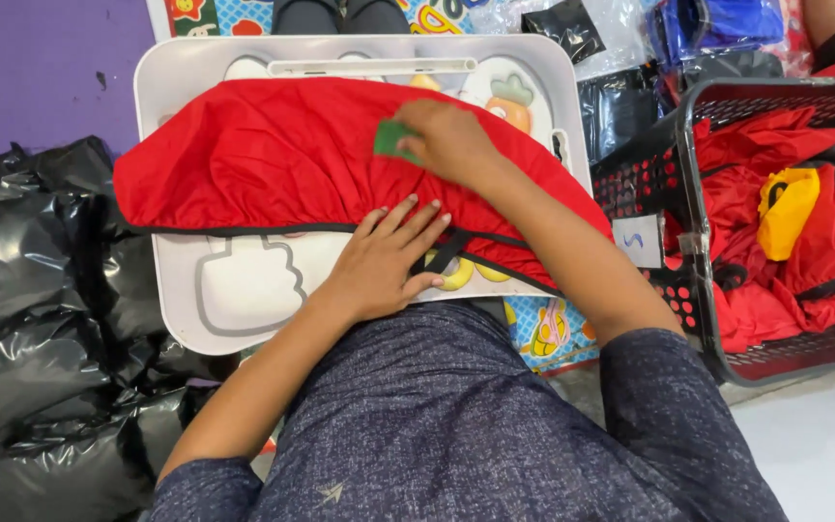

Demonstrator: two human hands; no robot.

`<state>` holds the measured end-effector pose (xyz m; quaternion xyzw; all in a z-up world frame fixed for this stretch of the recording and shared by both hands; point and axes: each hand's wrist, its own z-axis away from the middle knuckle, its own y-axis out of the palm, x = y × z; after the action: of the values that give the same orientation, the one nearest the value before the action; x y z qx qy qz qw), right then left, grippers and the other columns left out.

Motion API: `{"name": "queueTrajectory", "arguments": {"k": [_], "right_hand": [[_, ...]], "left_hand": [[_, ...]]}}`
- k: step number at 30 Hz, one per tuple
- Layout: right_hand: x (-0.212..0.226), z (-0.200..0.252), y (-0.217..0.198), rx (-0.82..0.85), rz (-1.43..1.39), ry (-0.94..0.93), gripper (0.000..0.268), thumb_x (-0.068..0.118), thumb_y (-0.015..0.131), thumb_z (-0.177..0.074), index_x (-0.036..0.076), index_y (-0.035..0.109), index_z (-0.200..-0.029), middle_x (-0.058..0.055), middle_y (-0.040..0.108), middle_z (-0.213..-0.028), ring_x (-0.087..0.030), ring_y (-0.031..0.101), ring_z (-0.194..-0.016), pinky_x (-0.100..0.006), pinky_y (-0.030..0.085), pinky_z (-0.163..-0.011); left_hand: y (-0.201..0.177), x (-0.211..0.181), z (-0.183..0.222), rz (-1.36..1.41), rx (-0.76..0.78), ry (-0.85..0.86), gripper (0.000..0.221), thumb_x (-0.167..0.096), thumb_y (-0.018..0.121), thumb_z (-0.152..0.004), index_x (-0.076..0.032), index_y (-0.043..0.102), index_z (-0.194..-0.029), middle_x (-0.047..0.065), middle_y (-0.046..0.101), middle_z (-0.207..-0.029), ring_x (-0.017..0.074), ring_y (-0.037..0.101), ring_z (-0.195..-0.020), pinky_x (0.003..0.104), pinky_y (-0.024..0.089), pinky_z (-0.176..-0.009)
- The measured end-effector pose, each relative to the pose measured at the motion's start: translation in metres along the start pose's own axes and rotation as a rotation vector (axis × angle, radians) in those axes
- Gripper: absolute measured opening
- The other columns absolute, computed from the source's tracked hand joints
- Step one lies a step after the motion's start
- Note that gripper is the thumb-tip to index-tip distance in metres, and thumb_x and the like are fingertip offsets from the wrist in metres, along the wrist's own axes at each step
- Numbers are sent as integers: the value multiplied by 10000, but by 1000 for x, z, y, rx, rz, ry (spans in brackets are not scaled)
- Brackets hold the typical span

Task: Trimming loose threads from red fabric gear with scissors and folding them onto a tray for packing.

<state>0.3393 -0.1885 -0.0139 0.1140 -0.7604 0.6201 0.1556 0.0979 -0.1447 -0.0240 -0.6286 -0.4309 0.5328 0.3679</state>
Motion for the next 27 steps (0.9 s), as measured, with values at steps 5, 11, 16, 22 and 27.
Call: {"name": "queueTrajectory", "arguments": {"k": [5, 11, 16, 22, 27], "right_hand": [[-17, -7, -15, 39, -175, 462, 195, 167, 767, -913, 104, 669, -1068, -96, 762, -1052, -317, 700, -963, -457, 491, -690], [38, -39, -6, 48, -84, -26, 251, 194, 716, -976, 78, 674, -1195, -107, 721, -1146, -325, 676, -1011, -439, 525, -745], [-41, -90, 20, -14, 96, 213, 233, 144, 749, -928, 64, 670, -1132, -151, 709, -1086, -396, 668, -970, -529, 506, -702], [30, -120, 18, -104, -95, -132, 233, 103, 776, -930, 50, 678, -1134, -133, 723, -1073, -344, 679, -963, -449, 524, -800], [0, -148, 67, -68, 294, 117, 219, 165, 757, -873, 100, 703, -1075, -173, 716, -958, -429, 703, -837, -546, 515, -563]], "left_hand": [[-59, 45, 37, -183, -250, -257, 691, -487, 625, -971, -162, 490, -1566, 108, 430, -1639, 393, 332, -1514, 615, 191, -1223], [-44, 83, 67, -284, -152, -405, 730, -595, 487, -997, -167, 468, -1589, 121, 396, -1662, 366, 252, -1548, 717, 260, -1111], [-50, 81, 71, -225, -131, -407, 729, -603, 426, -1023, -174, 399, -1612, 114, 355, -1673, 340, 228, -1559, 688, 246, -1140], [-49, 82, 67, -203, -106, -360, 764, -649, 366, -1024, -183, 348, -1629, 98, 314, -1690, 338, 210, -1566, 657, 183, -1192], [-54, 76, 73, -170, -116, -335, 769, -631, 421, -1017, -198, 320, -1644, 84, 261, -1712, 331, 199, -1577, 616, 189, -1219]]}}
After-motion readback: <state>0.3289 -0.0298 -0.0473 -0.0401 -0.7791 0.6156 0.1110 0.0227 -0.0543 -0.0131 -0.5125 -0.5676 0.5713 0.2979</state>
